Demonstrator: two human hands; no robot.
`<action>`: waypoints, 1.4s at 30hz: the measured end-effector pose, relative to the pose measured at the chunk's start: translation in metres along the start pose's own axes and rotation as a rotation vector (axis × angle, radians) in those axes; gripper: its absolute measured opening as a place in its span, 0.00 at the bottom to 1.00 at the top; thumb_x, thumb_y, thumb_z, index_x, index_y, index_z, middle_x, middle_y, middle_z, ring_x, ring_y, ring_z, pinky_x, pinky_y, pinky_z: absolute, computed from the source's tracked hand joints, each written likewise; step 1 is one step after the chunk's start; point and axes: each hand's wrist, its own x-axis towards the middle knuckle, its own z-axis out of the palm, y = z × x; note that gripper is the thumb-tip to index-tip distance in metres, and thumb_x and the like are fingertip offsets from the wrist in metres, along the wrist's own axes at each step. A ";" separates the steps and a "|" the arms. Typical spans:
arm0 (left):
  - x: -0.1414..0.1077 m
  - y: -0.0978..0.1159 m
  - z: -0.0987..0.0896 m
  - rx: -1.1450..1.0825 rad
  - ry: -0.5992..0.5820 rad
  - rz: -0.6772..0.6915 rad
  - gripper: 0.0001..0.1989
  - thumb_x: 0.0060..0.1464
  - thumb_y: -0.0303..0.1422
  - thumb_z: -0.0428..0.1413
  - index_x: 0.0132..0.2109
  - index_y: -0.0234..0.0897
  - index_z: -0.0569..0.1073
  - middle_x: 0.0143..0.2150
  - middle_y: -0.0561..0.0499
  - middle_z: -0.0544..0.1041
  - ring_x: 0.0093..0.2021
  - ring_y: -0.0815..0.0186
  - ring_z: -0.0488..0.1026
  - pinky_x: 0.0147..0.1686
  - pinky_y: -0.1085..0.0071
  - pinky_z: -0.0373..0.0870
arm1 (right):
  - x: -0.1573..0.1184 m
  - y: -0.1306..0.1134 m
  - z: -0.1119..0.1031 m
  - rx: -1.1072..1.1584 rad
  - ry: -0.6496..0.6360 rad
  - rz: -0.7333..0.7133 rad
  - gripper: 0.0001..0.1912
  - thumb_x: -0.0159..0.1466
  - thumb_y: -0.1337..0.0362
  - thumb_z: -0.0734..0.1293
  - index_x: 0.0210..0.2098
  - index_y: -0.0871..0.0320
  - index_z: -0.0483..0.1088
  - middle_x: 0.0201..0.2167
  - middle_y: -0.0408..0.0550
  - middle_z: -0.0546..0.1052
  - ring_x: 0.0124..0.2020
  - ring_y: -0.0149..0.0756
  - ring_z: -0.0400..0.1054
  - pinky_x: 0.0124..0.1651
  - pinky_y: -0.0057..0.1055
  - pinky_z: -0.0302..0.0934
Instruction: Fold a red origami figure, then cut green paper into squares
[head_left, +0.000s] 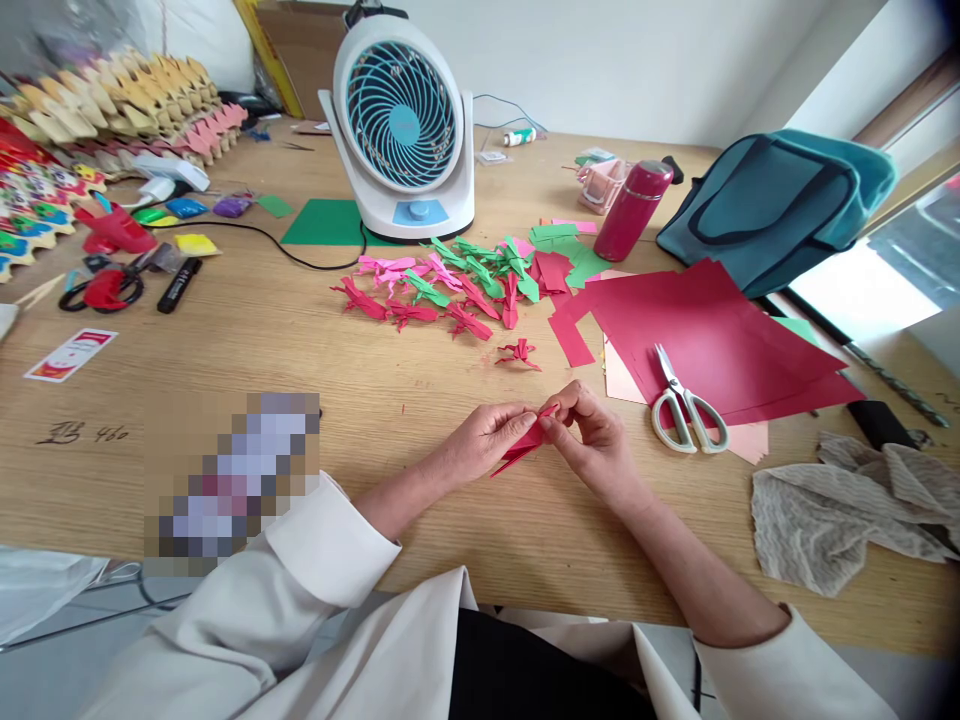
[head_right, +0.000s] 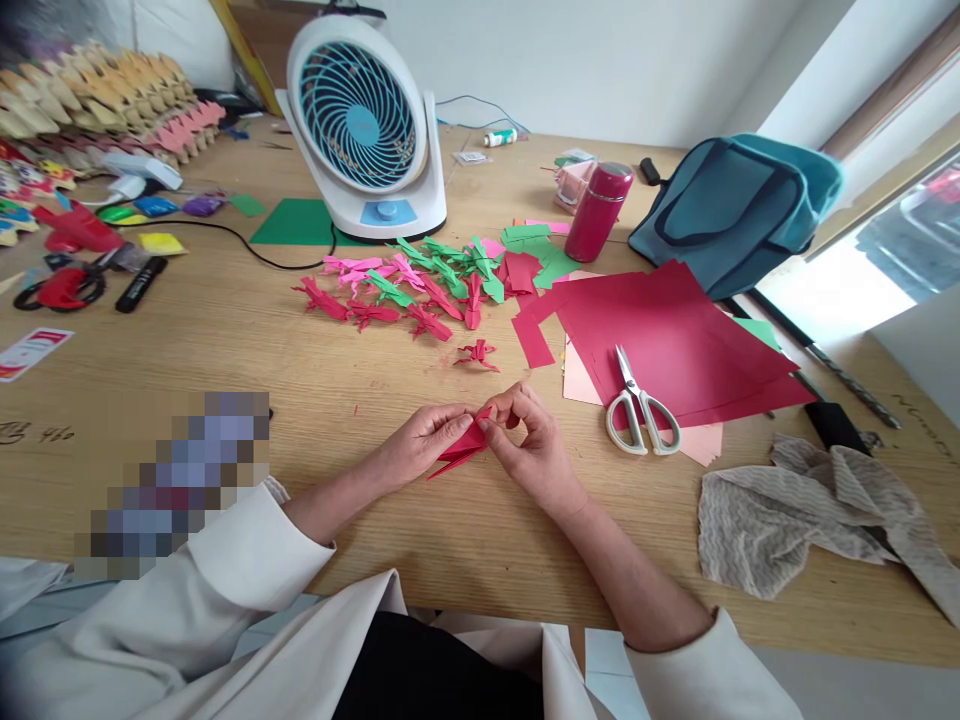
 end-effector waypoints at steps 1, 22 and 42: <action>0.000 0.000 0.000 -0.009 -0.010 0.002 0.20 0.63 0.45 0.49 0.39 0.32 0.75 0.34 0.51 0.74 0.36 0.66 0.70 0.38 0.73 0.66 | 0.000 0.001 0.000 0.013 0.004 0.009 0.03 0.65 0.63 0.67 0.34 0.53 0.69 0.30 0.43 0.65 0.32 0.35 0.60 0.37 0.35 0.58; 0.000 -0.001 0.000 -0.053 -0.060 0.008 0.22 0.63 0.44 0.50 0.47 0.29 0.77 0.40 0.46 0.79 0.43 0.62 0.74 0.44 0.71 0.69 | -0.002 -0.006 -0.002 -0.035 0.072 -0.088 0.06 0.67 0.68 0.65 0.32 0.55 0.69 0.29 0.44 0.69 0.33 0.35 0.63 0.37 0.35 0.58; -0.002 0.007 0.000 -0.063 -0.106 0.045 0.18 0.64 0.42 0.51 0.46 0.31 0.77 0.40 0.47 0.79 0.46 0.62 0.74 0.47 0.71 0.68 | -0.003 -0.015 -0.004 -0.214 0.081 -0.176 0.06 0.66 0.68 0.66 0.32 0.54 0.71 0.27 0.44 0.69 0.31 0.35 0.64 0.36 0.36 0.62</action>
